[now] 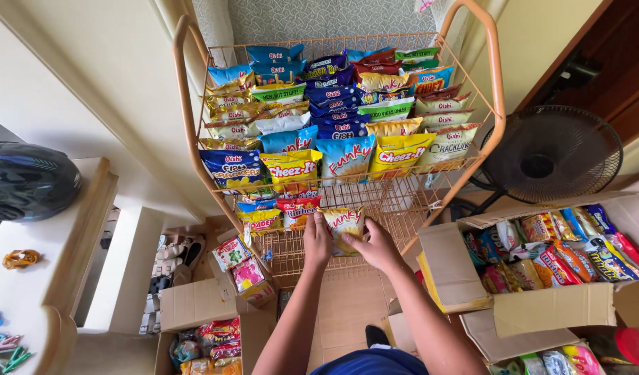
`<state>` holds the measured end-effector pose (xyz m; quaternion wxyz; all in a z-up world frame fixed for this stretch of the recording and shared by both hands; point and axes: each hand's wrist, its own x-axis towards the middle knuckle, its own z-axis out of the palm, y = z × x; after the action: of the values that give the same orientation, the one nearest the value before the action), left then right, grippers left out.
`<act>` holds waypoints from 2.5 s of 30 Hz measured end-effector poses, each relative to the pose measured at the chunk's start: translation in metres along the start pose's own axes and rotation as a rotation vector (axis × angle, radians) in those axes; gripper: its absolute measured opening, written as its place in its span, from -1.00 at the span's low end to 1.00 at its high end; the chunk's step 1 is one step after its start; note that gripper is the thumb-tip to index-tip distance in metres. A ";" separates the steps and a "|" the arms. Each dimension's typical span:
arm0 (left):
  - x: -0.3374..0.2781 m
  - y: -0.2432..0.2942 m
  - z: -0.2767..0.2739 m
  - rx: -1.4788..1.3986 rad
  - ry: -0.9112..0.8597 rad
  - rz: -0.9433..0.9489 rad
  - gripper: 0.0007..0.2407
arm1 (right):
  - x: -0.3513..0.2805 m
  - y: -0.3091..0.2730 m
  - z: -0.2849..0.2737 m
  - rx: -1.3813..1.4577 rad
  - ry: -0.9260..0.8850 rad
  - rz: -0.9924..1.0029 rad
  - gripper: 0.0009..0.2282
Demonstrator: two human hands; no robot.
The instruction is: Placing bags of snacks from cardboard boxes onto a wire display rack in a retail environment.
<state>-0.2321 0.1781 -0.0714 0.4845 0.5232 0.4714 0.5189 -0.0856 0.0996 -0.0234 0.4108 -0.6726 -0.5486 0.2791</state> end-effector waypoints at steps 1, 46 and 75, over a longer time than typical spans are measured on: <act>0.001 0.000 0.001 0.000 0.001 -0.002 -0.64 | 0.002 0.003 -0.001 -0.001 -0.002 0.001 -0.46; 0.137 -0.146 0.080 0.310 -0.074 0.016 -0.40 | 0.321 0.298 0.144 -0.341 -0.087 -0.142 -0.48; -0.034 -0.079 0.148 -0.347 -0.563 -0.339 -0.62 | -0.013 0.117 -0.069 0.314 0.085 0.286 -0.83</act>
<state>-0.0840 0.1485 -0.1513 0.7559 0.4699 0.3046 0.3392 0.0275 0.0626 -0.0902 0.4894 -0.6824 -0.3797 0.3881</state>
